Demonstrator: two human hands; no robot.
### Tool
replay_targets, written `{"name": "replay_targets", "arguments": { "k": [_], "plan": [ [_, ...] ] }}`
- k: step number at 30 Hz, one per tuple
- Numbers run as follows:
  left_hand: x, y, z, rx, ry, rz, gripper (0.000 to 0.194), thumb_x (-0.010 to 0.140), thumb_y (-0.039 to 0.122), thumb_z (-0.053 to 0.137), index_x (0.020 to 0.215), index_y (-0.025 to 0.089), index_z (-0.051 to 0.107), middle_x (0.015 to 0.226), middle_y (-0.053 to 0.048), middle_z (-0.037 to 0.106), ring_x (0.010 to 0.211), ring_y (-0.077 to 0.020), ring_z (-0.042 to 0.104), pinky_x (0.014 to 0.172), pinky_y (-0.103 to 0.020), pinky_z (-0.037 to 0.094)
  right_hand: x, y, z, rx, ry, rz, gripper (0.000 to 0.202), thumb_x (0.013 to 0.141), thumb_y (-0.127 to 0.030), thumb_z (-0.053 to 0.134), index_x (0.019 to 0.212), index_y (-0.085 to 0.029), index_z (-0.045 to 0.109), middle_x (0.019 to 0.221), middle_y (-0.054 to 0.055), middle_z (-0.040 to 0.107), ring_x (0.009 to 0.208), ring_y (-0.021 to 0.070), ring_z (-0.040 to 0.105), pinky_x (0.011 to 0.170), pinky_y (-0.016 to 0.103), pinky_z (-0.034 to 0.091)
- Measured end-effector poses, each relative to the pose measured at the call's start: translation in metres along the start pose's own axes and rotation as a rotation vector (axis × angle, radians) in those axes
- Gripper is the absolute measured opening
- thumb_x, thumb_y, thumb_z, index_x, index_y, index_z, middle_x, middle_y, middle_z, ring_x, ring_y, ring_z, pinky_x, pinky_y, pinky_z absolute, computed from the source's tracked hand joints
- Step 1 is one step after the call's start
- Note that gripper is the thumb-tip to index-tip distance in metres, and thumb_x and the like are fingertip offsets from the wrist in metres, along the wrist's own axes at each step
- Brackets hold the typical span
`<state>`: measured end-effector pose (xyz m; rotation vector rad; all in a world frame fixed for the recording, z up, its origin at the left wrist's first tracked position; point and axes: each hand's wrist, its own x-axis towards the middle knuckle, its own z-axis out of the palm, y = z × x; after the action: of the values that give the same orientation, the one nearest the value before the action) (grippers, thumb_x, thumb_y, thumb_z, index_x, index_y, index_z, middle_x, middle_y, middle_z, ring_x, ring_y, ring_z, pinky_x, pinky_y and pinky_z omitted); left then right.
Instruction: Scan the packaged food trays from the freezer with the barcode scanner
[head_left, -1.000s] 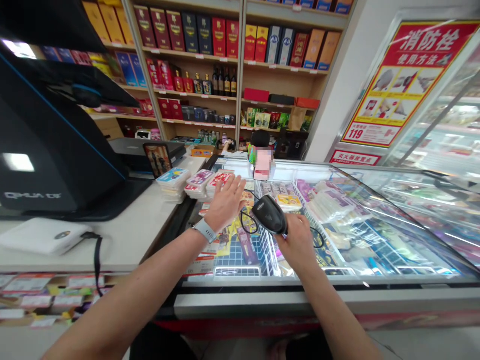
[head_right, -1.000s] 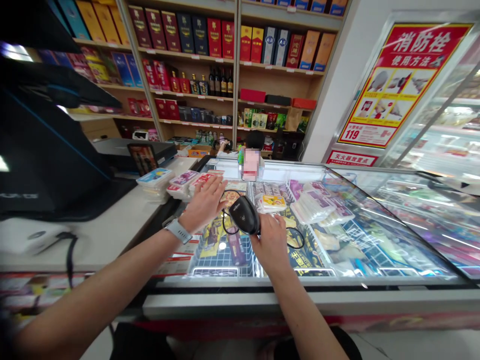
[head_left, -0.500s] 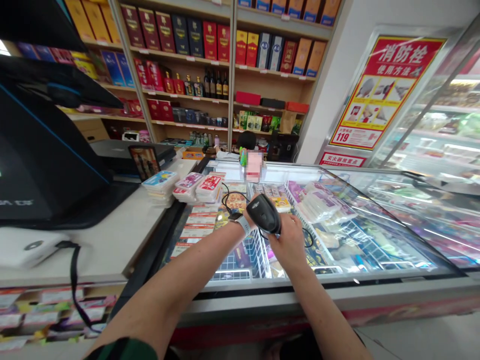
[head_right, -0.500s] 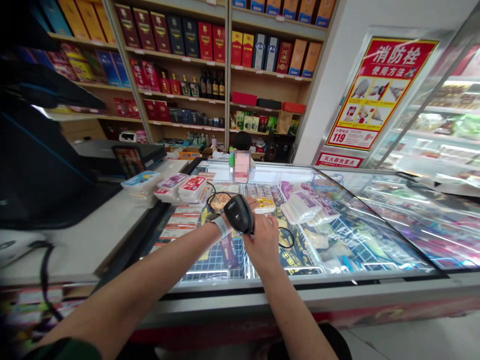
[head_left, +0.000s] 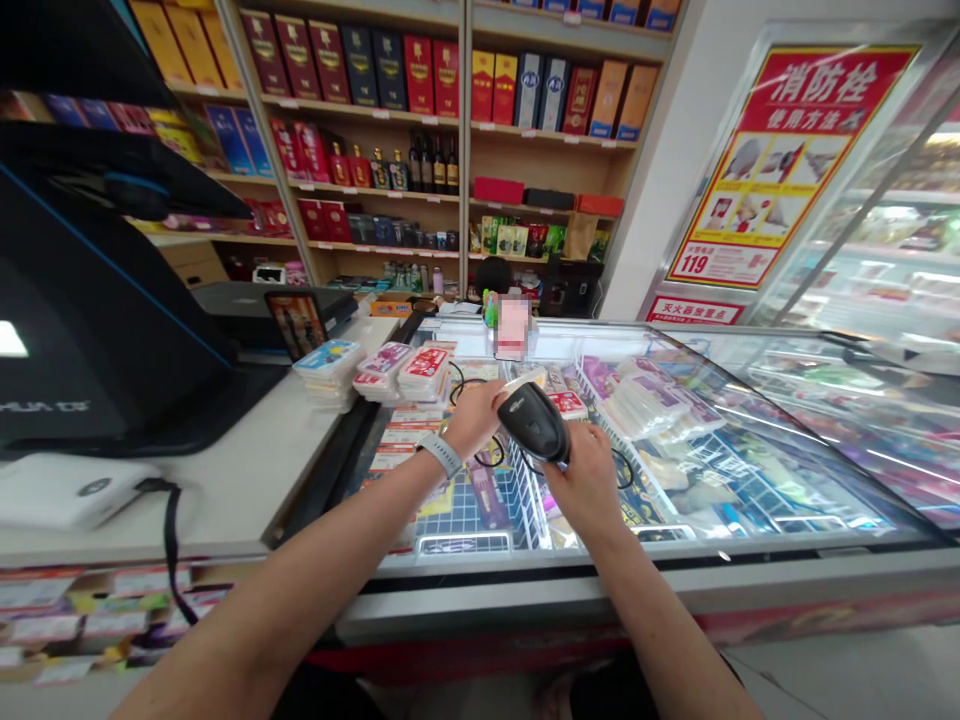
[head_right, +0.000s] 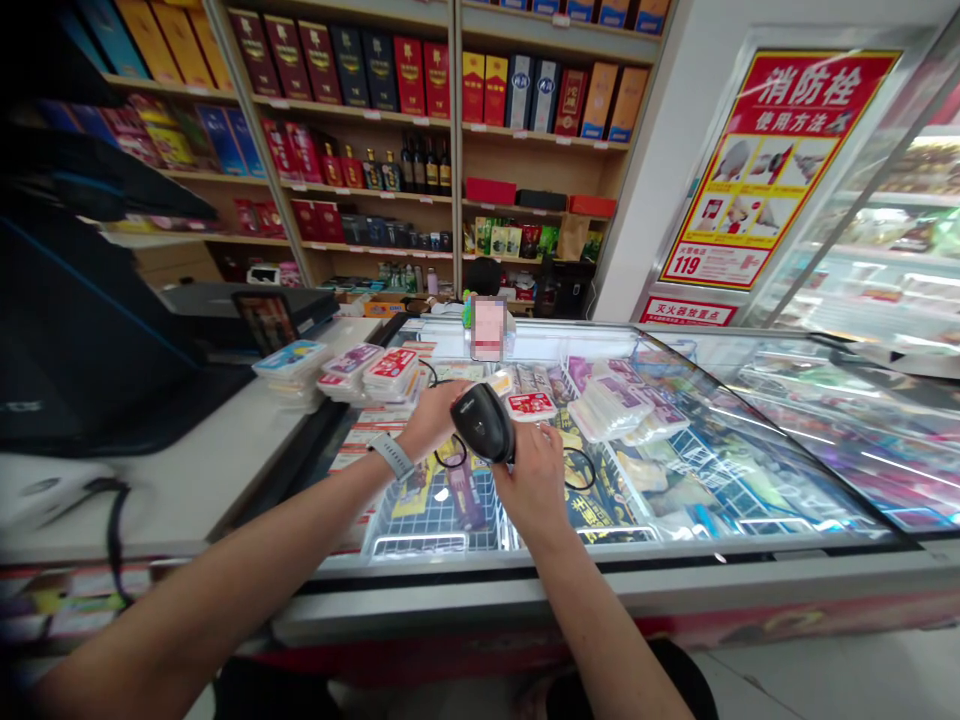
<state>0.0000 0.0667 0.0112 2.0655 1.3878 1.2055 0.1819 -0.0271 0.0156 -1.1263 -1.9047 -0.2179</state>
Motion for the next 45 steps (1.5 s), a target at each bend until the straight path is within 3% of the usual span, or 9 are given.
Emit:
{"name": "replay_targets", "arguments": {
  "k": [4, 12, 23, 30, 45],
  "plan": [
    [-0.008, -0.009, -0.025, -0.254, 0.037, -0.145, 0.040, 0.089, 0.043, 0.041, 0.099, 0.014, 0.067, 0.085, -0.010, 0.073, 0.079, -0.0219, 0.069, 0.072, -0.034, 0.053, 0.000, 0.000, 0.001, 0.002, -0.050, -0.001, 0.016, 0.080, -0.018, 0.057, 0.097, -0.019, 0.054, 0.085, 0.006, 0.063, 0.085, 0.0244, 0.056, 0.088, 0.042, 0.040],
    [-0.037, -0.015, -0.050, -0.565, 0.099, -0.310, 0.054, 0.078, 0.061, 0.057, 0.106, 0.016, 0.067, 0.091, -0.010, 0.074, 0.083, -0.0224, 0.070, 0.074, -0.034, 0.053, 0.000, 0.001, 0.002, 0.017, -0.101, 0.027, 0.019, 0.079, -0.018, 0.058, 0.097, -0.018, 0.056, 0.088, 0.006, 0.065, 0.085, 0.0243, 0.056, 0.089, 0.043, 0.040],
    [-0.044, -0.021, -0.046, -0.650, 0.137, -0.360, 0.059, 0.073, 0.061, 0.065, 0.114, 0.018, 0.067, 0.102, -0.009, 0.074, 0.091, -0.0219, 0.069, 0.078, -0.032, 0.050, 0.000, 0.001, 0.001, 0.035, -0.121, 0.011, 0.019, 0.078, -0.019, 0.058, 0.097, -0.019, 0.056, 0.088, 0.006, 0.065, 0.086, 0.0244, 0.057, 0.091, 0.043, 0.040],
    [-0.043, -0.020, -0.044, -0.647, 0.127, -0.379, 0.063, 0.072, 0.060, 0.066, 0.117, 0.015, 0.065, 0.098, -0.011, 0.074, 0.090, -0.0223, 0.069, 0.076, -0.031, 0.051, -0.001, 0.000, 0.001, 0.012, -0.155, -0.007, 0.013, 0.078, -0.018, 0.057, 0.091, -0.020, 0.054, 0.086, 0.005, 0.064, 0.086, 0.0237, 0.056, 0.092, 0.042, 0.038],
    [-0.043, -0.023, -0.044, -0.600, 0.129, -0.340, 0.056, 0.075, 0.059, 0.062, 0.107, 0.014, 0.069, 0.094, -0.010, 0.075, 0.086, -0.0228, 0.069, 0.074, -0.032, 0.052, -0.002, 0.003, 0.003, -0.008, -0.161, -0.068, 0.022, 0.081, -0.019, 0.054, 0.103, -0.018, 0.053, 0.092, 0.007, 0.064, 0.091, 0.0248, 0.058, 0.098, 0.047, 0.036]
  ]
}}
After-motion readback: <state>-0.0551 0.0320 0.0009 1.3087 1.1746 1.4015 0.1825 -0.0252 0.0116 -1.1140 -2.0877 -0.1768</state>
